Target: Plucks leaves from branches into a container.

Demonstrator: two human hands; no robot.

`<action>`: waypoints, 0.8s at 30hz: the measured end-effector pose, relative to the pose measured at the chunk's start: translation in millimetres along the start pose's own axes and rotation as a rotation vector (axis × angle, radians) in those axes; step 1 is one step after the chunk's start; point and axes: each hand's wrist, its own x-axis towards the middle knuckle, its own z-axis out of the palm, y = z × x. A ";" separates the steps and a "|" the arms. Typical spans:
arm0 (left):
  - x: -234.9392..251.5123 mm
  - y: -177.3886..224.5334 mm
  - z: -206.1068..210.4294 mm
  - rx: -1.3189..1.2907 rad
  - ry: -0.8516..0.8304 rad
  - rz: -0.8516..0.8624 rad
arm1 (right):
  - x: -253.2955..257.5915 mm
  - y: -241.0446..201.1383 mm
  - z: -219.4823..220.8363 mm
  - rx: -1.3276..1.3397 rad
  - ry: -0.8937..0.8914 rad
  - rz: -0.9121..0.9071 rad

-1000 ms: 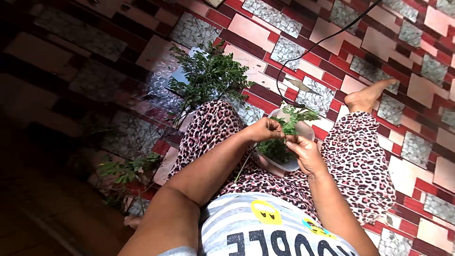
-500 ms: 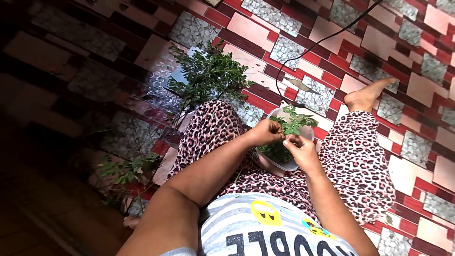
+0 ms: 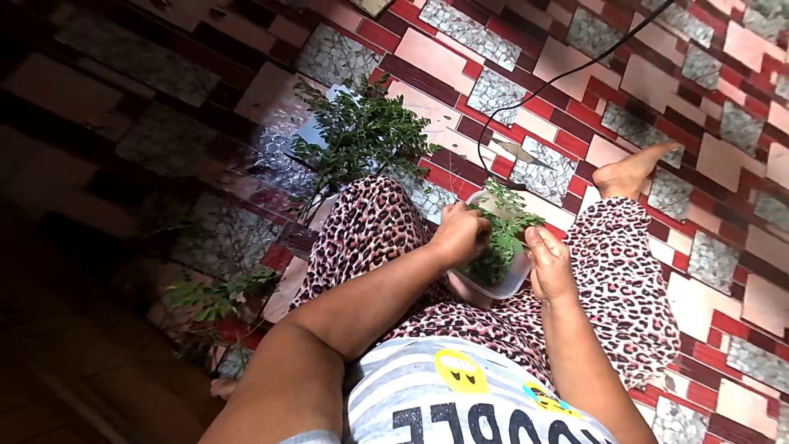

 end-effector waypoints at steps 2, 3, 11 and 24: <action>-1.6 3.8 3.5 0.062 0.032 0.044 | 3.8 -0.2 3.7 0.006 0.031 -0.010; -2.2 5.1 4.6 0.083 0.040 0.059 | 5.2 0.1 4.8 0.002 0.037 -0.014; -3.2 4.0 4.5 -0.394 -0.029 0.106 | 3.4 1.8 9.3 0.137 0.103 -0.044; -1.6 1.4 13.5 -0.743 -0.067 0.004 | 4.6 -3.4 0.2 0.243 0.094 -0.133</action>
